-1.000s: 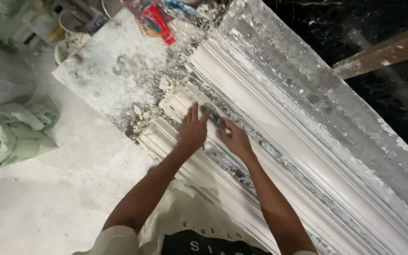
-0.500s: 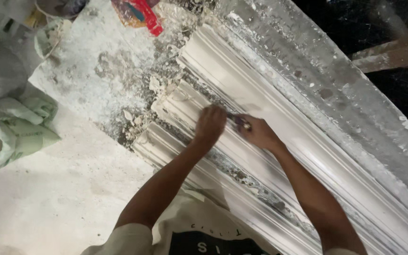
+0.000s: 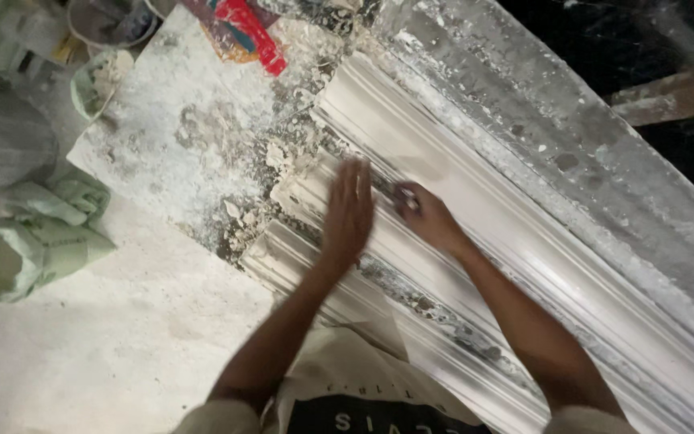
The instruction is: The person wipes dust off a long fluted plaster molding with a cloth, then walks to a water tap and washes and wrings out the cloth under running water. They return to the workbench, wring the cloth again, and use a small scraping tool to clean residue from the edges and grooves of the plaster mold pieces.
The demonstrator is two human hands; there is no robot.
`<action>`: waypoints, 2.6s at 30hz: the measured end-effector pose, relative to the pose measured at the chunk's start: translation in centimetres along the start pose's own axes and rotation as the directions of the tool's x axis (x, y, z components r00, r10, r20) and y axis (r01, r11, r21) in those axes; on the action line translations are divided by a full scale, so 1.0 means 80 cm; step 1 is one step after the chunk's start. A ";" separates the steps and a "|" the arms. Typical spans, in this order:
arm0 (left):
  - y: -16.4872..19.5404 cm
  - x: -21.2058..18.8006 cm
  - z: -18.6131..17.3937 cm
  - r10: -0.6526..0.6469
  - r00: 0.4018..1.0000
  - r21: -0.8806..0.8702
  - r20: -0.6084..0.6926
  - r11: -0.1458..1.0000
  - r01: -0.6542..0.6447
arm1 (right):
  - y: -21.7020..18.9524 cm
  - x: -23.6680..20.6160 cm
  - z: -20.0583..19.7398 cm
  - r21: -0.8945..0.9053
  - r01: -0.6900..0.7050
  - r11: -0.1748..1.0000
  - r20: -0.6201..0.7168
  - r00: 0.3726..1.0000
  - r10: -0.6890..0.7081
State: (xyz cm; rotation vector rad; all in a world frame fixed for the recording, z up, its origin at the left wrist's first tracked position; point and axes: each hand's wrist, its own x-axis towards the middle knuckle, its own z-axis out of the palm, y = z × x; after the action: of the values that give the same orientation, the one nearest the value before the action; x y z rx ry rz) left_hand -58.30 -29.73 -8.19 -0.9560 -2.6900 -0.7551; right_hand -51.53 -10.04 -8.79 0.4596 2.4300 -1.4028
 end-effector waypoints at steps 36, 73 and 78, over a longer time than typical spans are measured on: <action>-0.062 0.232 0.029 0.769 -0.135 -0.404 0.625 0.171 -0.899 | 0.055 -0.285 0.169 -0.113 -0.632 0.767 -0.945 0.308 0.114; 0.073 0.250 0.075 0.662 -0.416 -0.411 0.624 -0.175 -0.895 | 0.058 -0.303 0.158 -0.006 -0.645 0.764 -0.932 0.281 0.230; 0.030 0.262 0.045 0.685 -0.403 -0.402 0.607 -0.172 -0.899 | 0.064 -0.306 0.158 -0.016 -0.625 0.780 -0.940 0.275 0.201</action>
State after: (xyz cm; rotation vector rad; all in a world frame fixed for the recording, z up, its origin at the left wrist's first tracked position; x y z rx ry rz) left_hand -73.04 -15.02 -3.25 -3.0190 -0.9953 0.6065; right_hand -26.08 -21.70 -8.86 2.0768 2.8042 -0.3045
